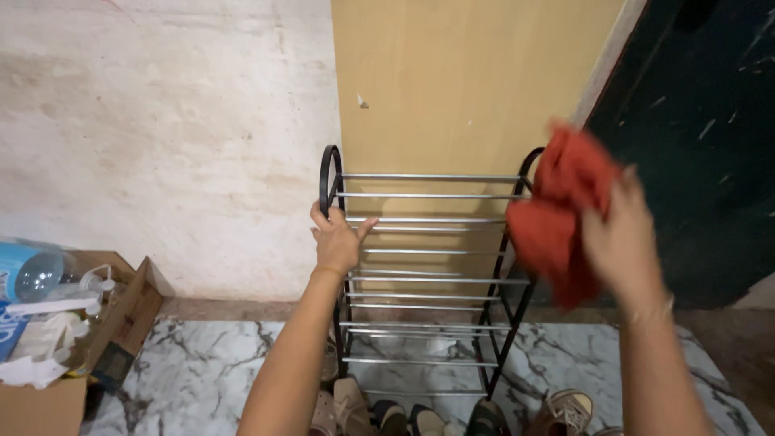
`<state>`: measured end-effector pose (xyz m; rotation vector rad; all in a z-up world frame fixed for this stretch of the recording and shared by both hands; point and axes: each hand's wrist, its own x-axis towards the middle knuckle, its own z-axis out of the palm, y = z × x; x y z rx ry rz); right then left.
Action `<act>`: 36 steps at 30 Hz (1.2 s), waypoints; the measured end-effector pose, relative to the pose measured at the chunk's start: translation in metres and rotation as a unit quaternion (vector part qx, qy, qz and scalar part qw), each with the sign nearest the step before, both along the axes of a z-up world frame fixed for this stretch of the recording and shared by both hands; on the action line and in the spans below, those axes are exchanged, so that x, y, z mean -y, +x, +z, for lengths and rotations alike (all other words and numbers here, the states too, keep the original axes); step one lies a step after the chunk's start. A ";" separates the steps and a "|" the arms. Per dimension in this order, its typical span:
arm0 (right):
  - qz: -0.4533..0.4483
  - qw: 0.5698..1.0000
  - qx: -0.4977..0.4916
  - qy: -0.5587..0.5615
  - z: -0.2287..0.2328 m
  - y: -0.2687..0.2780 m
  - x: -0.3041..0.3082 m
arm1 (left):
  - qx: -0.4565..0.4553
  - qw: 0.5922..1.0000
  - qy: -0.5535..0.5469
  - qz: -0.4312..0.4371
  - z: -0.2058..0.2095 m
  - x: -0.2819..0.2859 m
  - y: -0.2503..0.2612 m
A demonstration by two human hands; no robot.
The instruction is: The person wipes the metal bars and the side supports of a multi-tiered shoe rack with a red cloth.
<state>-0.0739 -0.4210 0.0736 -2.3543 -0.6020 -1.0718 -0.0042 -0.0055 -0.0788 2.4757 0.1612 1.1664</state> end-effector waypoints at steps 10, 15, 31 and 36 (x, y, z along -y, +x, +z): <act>-0.098 0.978 -0.018 0.184 -0.137 0.109 -0.031 | -0.141 0.966 -0.174 -0.126 0.014 -0.012 -0.009; -0.124 0.990 0.008 0.068 -0.157 0.090 -0.050 | -0.137 0.966 -0.180 -0.126 0.022 -0.007 -0.017; 0.123 0.973 -0.035 -0.191 -0.113 0.097 -0.202 | -0.187 0.962 -0.179 -0.087 0.024 -0.010 -0.018; 0.027 0.974 -0.044 -0.220 -0.123 0.105 -0.096 | -0.182 0.963 -0.182 -0.082 0.033 -0.005 -0.027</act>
